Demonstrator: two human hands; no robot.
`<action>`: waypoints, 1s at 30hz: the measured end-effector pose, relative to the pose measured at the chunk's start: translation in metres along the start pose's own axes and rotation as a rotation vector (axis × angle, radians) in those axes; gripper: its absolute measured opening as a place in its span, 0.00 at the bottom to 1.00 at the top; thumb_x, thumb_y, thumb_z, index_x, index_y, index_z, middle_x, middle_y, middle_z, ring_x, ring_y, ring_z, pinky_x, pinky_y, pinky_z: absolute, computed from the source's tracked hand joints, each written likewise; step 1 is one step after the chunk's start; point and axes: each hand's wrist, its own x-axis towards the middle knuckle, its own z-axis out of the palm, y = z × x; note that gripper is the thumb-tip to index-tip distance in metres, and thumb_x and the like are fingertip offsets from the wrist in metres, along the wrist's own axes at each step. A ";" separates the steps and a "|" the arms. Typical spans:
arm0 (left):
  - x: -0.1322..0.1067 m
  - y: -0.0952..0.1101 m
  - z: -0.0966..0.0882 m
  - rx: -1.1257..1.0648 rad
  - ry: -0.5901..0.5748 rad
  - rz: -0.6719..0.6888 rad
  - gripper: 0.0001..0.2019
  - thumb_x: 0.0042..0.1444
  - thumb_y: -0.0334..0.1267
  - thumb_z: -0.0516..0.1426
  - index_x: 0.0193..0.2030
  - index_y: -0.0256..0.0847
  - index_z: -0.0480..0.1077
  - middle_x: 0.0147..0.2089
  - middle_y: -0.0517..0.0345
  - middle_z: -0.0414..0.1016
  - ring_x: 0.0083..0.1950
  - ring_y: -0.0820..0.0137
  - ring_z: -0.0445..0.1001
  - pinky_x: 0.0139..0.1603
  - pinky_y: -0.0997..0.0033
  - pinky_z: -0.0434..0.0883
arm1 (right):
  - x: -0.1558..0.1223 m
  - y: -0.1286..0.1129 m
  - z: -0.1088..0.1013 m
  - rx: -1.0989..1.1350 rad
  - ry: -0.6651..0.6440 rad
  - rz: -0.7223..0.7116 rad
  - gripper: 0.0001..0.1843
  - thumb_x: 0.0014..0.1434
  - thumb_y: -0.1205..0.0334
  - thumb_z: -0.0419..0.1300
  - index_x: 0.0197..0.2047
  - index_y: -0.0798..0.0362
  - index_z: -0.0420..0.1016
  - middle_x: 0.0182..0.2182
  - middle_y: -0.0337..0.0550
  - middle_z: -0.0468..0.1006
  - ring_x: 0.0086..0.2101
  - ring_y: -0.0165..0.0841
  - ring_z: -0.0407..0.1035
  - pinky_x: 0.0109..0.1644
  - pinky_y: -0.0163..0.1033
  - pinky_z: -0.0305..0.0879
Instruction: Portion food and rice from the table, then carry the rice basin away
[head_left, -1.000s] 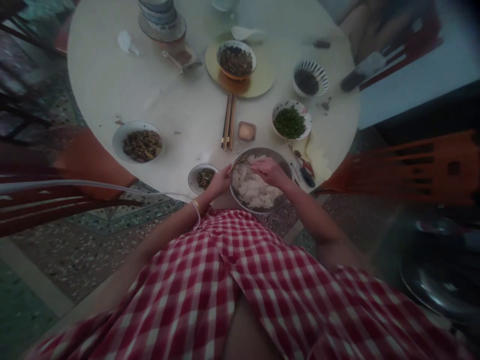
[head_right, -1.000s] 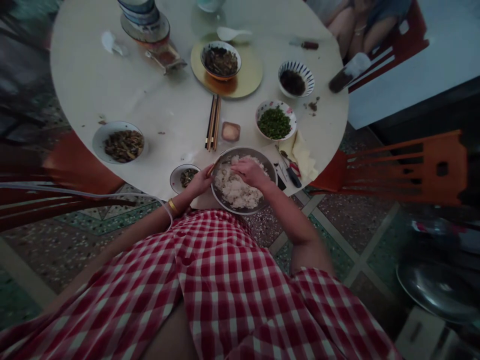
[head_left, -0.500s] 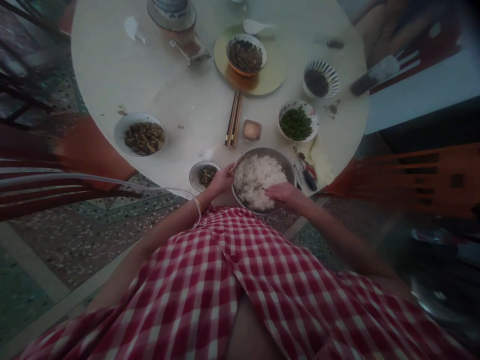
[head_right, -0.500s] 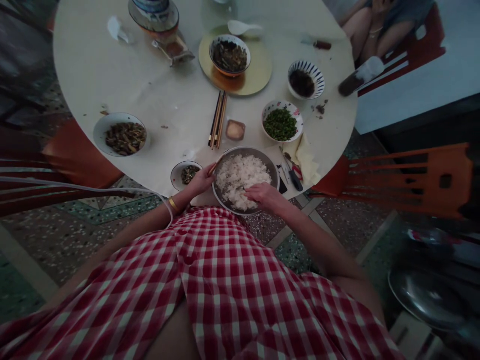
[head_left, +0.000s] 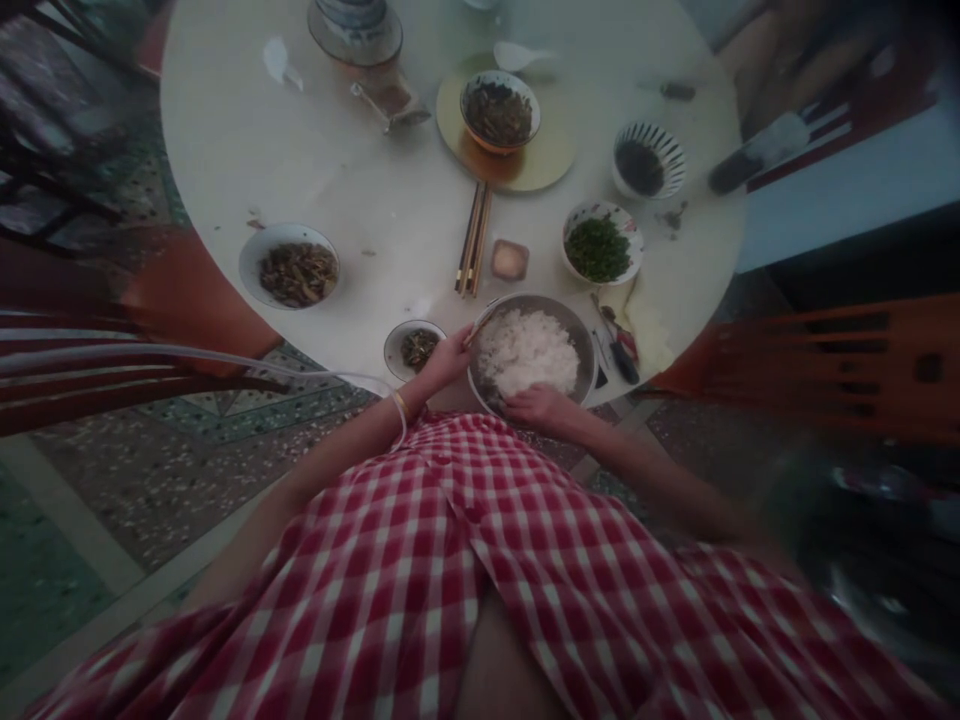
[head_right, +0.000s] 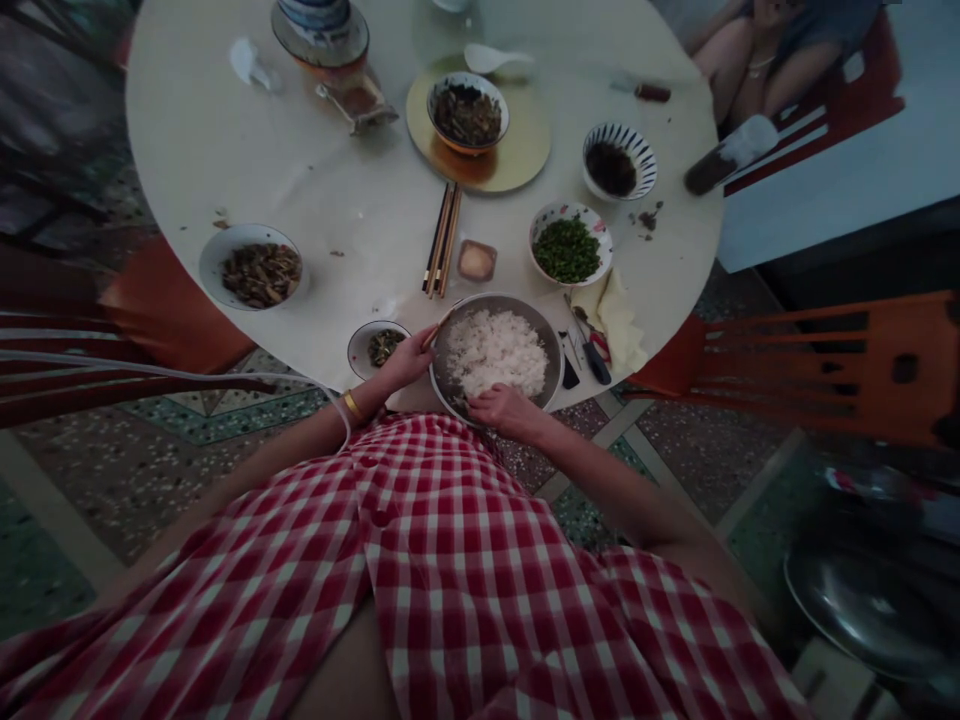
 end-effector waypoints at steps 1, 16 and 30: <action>0.000 -0.001 0.000 -0.007 -0.001 0.007 0.30 0.53 0.26 0.51 0.66 0.33 0.64 0.51 0.49 0.79 0.49 0.64 0.75 0.57 0.63 0.68 | -0.008 -0.005 -0.004 -0.008 -0.013 -0.018 0.11 0.65 0.67 0.54 0.44 0.53 0.78 0.40 0.48 0.81 0.36 0.30 0.71 0.40 0.38 0.60; 0.003 -0.006 0.003 0.002 0.027 0.022 0.29 0.54 0.28 0.52 0.65 0.34 0.64 0.49 0.50 0.79 0.49 0.64 0.76 0.56 0.63 0.69 | -0.003 0.040 -0.003 -0.121 0.081 0.141 0.13 0.61 0.70 0.56 0.47 0.52 0.79 0.49 0.50 0.80 0.47 0.39 0.73 0.47 0.45 0.68; 0.003 -0.005 0.004 0.074 0.034 -0.006 0.29 0.54 0.28 0.51 0.65 0.34 0.64 0.50 0.47 0.79 0.48 0.63 0.77 0.55 0.64 0.70 | 0.037 0.086 -0.040 -0.099 0.110 0.265 0.14 0.62 0.70 0.53 0.44 0.53 0.80 0.48 0.52 0.80 0.49 0.40 0.72 0.52 0.45 0.65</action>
